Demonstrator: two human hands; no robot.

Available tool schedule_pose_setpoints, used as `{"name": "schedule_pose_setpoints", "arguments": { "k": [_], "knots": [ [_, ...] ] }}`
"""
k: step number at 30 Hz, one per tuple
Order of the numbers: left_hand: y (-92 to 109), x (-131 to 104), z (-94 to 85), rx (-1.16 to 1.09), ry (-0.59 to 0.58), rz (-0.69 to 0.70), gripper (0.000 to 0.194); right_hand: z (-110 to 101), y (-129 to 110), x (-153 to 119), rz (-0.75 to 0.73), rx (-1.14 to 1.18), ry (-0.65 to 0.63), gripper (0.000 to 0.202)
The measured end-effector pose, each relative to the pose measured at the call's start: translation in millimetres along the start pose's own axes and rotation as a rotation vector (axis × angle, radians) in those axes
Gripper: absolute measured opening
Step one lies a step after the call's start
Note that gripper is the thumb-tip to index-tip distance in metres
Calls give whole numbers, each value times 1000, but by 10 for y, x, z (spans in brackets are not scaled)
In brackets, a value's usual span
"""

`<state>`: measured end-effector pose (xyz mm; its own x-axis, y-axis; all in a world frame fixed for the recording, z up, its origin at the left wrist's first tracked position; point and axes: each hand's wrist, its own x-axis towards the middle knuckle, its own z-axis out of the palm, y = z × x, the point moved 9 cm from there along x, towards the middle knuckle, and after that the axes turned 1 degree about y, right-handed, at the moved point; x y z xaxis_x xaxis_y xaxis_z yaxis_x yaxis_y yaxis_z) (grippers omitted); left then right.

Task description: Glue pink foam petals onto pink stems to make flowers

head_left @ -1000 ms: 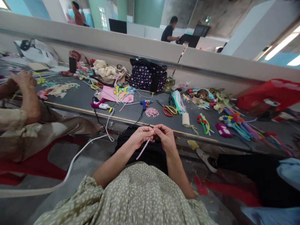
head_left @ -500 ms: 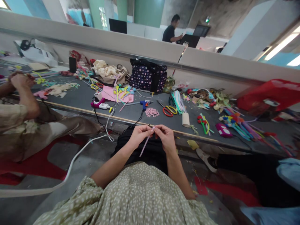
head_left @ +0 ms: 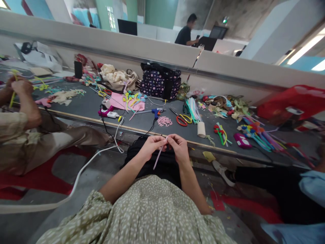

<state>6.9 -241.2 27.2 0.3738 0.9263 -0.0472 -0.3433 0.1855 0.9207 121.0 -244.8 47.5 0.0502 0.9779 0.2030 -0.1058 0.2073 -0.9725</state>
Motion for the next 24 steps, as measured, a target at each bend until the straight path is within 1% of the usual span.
{"name": "schedule_pose_setpoints", "arguments": {
  "k": [3, 5, 11, 21, 24],
  "knots": [
    [166, -37, -30, 118, 74, 148, 27, -18, -8, 3, -12, -17, 39, 20],
    [224, -57, -36, 155, 93, 194, 26, -11, -16, -1, -15, -9, 39, 20],
    [217, -54, -48, 160, 99, 176, 25, -16, -8, -9, -1, 32, 12, 20],
    [246, -58, -37, 143, 120, 198, 26, -27, -4, -9, -24, 51, 9, 15],
    [193, -41, -39, 85, 98, 153, 24, -29, 1, -8, -25, 45, 12, 14]
  ]
}}
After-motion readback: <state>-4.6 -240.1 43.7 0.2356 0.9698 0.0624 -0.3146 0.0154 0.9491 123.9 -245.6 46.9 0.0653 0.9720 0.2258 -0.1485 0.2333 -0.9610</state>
